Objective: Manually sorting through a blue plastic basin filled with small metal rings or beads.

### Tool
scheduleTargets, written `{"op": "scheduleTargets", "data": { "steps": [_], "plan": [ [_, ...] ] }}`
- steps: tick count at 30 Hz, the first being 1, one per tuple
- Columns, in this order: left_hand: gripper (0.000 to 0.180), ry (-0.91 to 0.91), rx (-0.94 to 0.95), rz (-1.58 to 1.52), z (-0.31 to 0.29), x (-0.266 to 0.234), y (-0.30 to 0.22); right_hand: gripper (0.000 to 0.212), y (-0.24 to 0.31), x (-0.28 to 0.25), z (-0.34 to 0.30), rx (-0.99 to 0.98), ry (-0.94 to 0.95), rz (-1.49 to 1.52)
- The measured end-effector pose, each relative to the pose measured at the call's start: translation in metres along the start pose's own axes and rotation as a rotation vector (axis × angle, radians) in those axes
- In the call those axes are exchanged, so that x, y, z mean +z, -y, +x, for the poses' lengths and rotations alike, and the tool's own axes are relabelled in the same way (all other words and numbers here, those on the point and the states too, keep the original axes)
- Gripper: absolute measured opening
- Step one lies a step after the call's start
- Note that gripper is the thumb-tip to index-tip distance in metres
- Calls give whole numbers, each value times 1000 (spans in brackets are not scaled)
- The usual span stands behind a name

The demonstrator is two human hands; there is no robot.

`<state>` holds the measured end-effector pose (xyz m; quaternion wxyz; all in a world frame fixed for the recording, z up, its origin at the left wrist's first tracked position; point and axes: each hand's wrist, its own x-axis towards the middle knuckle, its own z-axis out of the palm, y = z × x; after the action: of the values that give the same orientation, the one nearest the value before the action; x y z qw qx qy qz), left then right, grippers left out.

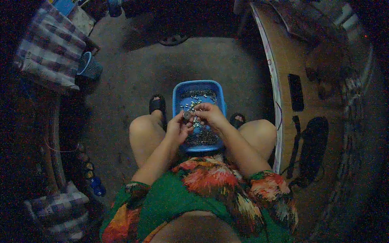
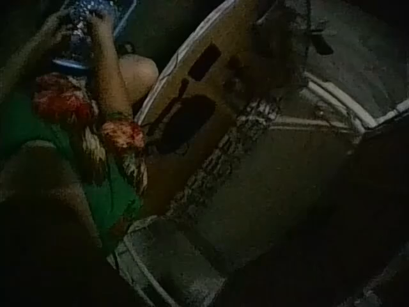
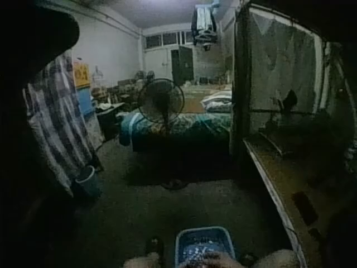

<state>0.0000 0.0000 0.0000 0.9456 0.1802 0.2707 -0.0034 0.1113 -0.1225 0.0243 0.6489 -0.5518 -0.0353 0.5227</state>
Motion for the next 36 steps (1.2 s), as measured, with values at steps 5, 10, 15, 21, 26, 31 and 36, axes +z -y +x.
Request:
{"op": "scheduleTargets", "data": {
  "steps": [5,10,15,21,26,31,36],
  "plan": [
    [28,-96,-6,21,-3,7,4,15,5,7,-9,-44,-32,-68],
    [26,-99,-13,39,-2,6,4,18,5,8,-9,-69,-90,-168],
    [22,-81,15,107,-4,10,5,17,3,17,-11,-161,-82,-342],
    [17,-77,18,59,-6,11,5,16,4,18,-13,-159,-55,-289],
    [19,-70,6,50,-3,6,6,15,3,19,-13,-180,-108,-415],
    [21,-63,-10,40,-3,8,5,15,-4,12,-8,-207,-104,-413],
    [23,-66,-15,49,-3,8,5,14,-15,9,0,-302,-105,-454]
  ]
}}
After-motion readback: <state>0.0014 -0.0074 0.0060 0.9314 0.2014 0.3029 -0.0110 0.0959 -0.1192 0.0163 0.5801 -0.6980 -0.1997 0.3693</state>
